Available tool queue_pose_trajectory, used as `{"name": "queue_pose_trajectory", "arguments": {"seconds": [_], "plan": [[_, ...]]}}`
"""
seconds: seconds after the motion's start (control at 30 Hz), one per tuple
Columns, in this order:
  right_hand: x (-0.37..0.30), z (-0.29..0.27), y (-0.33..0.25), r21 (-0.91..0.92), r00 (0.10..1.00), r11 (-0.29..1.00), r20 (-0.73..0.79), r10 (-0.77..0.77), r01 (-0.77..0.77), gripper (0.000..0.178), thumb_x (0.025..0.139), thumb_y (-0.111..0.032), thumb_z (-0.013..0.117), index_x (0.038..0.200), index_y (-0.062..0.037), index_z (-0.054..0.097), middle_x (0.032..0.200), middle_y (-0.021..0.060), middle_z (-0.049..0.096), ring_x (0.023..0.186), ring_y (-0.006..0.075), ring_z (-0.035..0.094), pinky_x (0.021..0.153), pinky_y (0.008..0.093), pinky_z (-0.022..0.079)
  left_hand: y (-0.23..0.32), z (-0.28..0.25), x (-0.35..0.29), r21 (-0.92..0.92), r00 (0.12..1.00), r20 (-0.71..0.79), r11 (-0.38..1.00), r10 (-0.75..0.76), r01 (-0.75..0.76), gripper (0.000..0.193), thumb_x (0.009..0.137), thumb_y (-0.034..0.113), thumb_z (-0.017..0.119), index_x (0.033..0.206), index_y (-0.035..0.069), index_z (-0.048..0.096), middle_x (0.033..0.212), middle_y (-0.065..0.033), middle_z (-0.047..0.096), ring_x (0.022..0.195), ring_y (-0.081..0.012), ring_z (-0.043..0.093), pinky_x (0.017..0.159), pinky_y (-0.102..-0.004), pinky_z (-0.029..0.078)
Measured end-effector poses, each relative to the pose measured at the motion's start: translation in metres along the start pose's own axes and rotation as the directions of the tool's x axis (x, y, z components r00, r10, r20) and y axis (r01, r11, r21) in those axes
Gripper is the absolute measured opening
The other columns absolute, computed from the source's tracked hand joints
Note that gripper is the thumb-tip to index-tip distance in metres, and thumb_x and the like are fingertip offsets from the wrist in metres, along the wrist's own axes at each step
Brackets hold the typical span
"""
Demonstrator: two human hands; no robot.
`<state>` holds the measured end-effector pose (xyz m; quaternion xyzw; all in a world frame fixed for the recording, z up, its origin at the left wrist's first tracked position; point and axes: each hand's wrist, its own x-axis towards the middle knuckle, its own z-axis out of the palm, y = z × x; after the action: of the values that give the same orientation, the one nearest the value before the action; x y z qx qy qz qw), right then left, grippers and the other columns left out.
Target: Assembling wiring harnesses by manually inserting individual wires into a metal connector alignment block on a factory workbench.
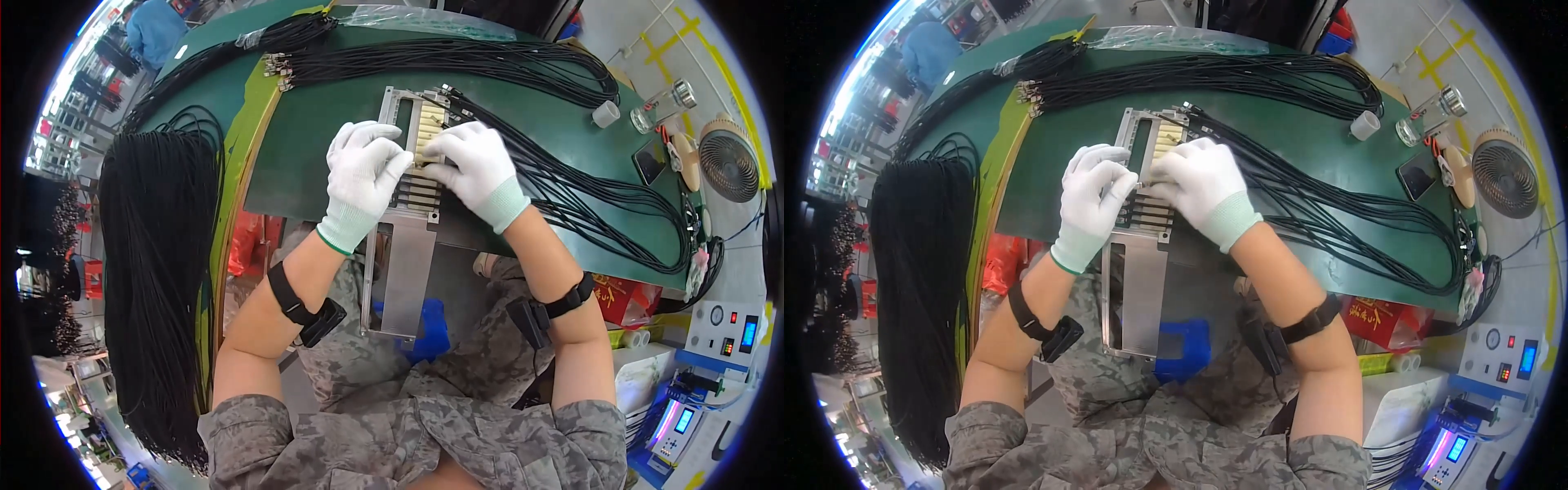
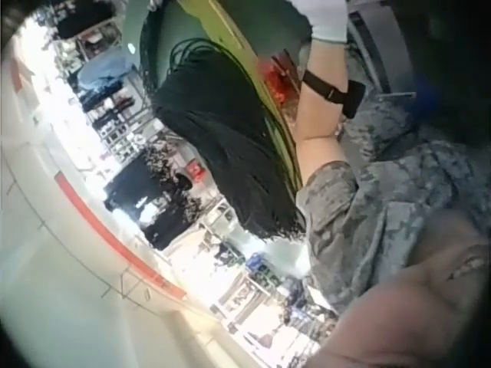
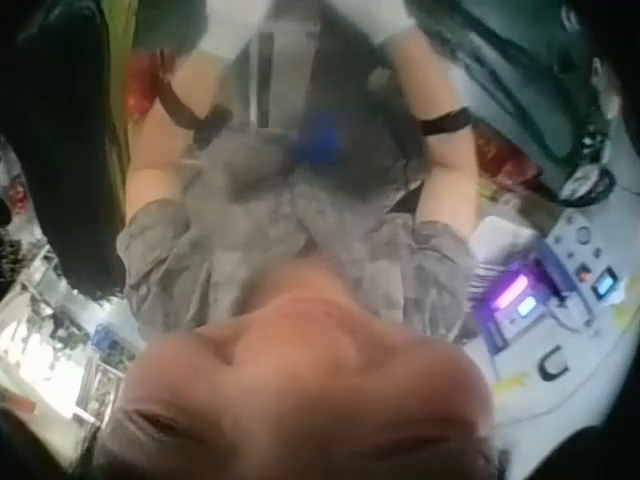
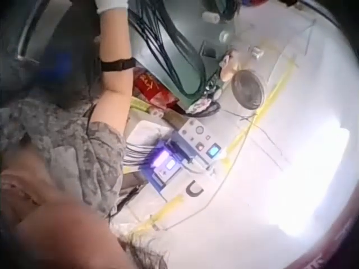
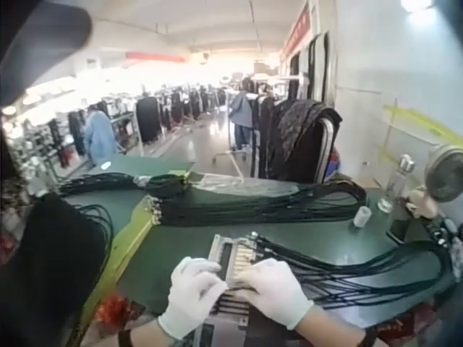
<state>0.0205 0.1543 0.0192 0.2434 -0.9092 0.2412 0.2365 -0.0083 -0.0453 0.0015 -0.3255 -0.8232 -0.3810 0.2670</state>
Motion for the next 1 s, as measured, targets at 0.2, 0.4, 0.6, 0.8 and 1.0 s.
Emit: {"name": "queue_pose_trajectory", "arguments": {"seconds": [0.2, 0.4, 0.6, 0.8, 1.0], "plan": [[0.001, 0.005, -0.007, 0.115, 0.985, 0.989, 0.156, 0.075, -0.094, 0.018, 0.076, -0.025, 0.077, 0.086, -0.0120, 0.070, 0.082, 0.0059, 0.068, 0.080, 0.0282, 0.062, 0.073, 0.0401, 0.048, 0.005, -0.005, 0.003, -0.082, 1.000, 0.001, 0.996, 0.018, -0.018, 0.014, 0.080, 0.018, 0.074, 0.077, 0.006, 0.067, 0.098, -0.0120, 0.068, 0.095, -0.0314, 0.061, 0.087, -0.0425, 0.046], [-0.002, -0.002, -0.012, 0.132, 0.992, 0.986, 0.094, 0.088, -0.100, 0.016, 0.076, -0.024, 0.077, 0.085, -0.0119, 0.071, 0.079, 0.0056, 0.069, 0.075, 0.0276, 0.062, 0.070, 0.0389, 0.048, 0.008, -0.007, 0.003, -0.076, 0.996, 0.033, 0.994, 0.087, -0.084, 0.013, 0.082, 0.016, 0.072, 0.078, 0.005, 0.067, 0.101, -0.0134, 0.069, 0.100, -0.0323, 0.061, 0.089, -0.0429, 0.046], [-0.018, -0.025, 0.024, 0.229, 0.939, 0.920, 0.213, 0.272, -0.318, 0.011, 0.078, -0.020, 0.076, 0.083, -0.0119, 0.070, 0.078, 0.0046, 0.068, 0.077, 0.0282, 0.061, 0.074, 0.0392, 0.048, -0.012, -0.020, -0.008, -0.025, 0.991, -0.053, 0.992, -0.122, 0.121, 0.015, 0.085, 0.020, 0.069, 0.080, 0.006, 0.069, 0.102, -0.0130, 0.069, 0.103, -0.0306, 0.061, 0.091, -0.0418, 0.045], [-0.019, -0.024, 0.033, -0.003, 0.988, 0.998, 0.142, 0.060, -0.060, 0.008, 0.075, -0.016, 0.074, 0.077, -0.0120, 0.067, 0.076, 0.0025, 0.066, 0.081, 0.0280, 0.060, 0.075, 0.0394, 0.048, -0.023, -0.013, -0.015, -0.002, 0.970, -0.012, 0.970, -0.243, 0.243, 0.015, 0.089, 0.022, 0.066, 0.091, 0.008, 0.071, 0.100, -0.0092, 0.070, 0.100, -0.0284, 0.062, 0.091, -0.0389, 0.045], [-0.020, -0.029, 0.032, -0.129, 0.995, 0.992, 0.102, 0.007, 0.007, 0.008, 0.072, -0.014, 0.073, 0.075, -0.0134, 0.066, 0.075, 0.0012, 0.064, 0.083, 0.0262, 0.060, 0.074, 0.0397, 0.047, -0.023, -0.009, -0.017, -0.008, 0.942, 0.080, 0.945, -0.327, 0.328, 0.017, 0.091, 0.022, 0.063, 0.098, 0.009, 0.071, 0.094, -0.0062, 0.069, 0.094, -0.0254, 0.062, 0.088, -0.0360, 0.046]]}}
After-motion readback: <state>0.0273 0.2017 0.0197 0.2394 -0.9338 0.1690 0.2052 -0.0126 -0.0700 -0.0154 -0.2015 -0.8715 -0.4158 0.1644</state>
